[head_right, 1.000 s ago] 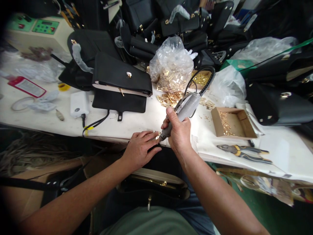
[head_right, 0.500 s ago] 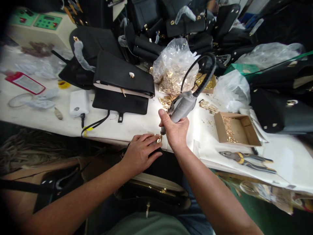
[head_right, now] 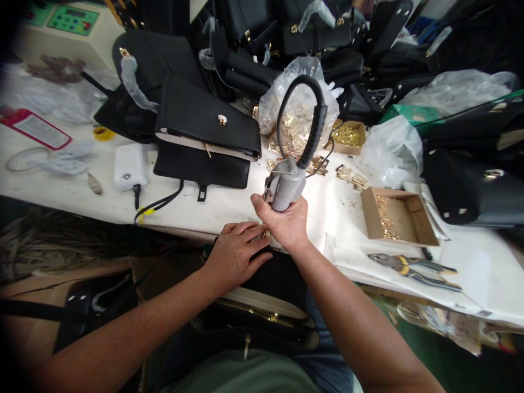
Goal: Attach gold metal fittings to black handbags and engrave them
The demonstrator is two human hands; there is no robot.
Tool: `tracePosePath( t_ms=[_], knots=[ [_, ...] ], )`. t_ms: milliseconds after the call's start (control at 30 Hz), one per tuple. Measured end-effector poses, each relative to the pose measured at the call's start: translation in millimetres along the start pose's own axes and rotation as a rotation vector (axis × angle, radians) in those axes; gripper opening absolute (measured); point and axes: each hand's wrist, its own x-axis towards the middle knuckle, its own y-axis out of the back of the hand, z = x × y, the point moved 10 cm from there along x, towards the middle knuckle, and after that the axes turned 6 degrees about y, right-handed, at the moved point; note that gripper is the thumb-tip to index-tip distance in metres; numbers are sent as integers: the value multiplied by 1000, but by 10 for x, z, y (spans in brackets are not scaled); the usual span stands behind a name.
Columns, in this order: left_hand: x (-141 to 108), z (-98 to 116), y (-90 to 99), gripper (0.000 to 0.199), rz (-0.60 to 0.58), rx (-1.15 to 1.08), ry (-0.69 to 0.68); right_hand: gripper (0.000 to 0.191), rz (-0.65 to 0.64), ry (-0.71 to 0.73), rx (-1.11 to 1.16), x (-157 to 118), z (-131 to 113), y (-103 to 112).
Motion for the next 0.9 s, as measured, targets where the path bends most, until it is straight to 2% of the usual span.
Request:
tracePosePath(
  t_ms=[367, 700, 900],
  knots=[
    [4, 13, 12, 29, -3, 13, 1, 25, -17, -8, -36, 35, 32, -41],
    [-3, 20, 18, 28, 18, 20, -7, 40, -25, -23, 106, 22, 153, -1],
    [3, 24, 8, 28, 30, 27, -19, 42, -18, -16, 32, 17, 118, -8]
  ],
)
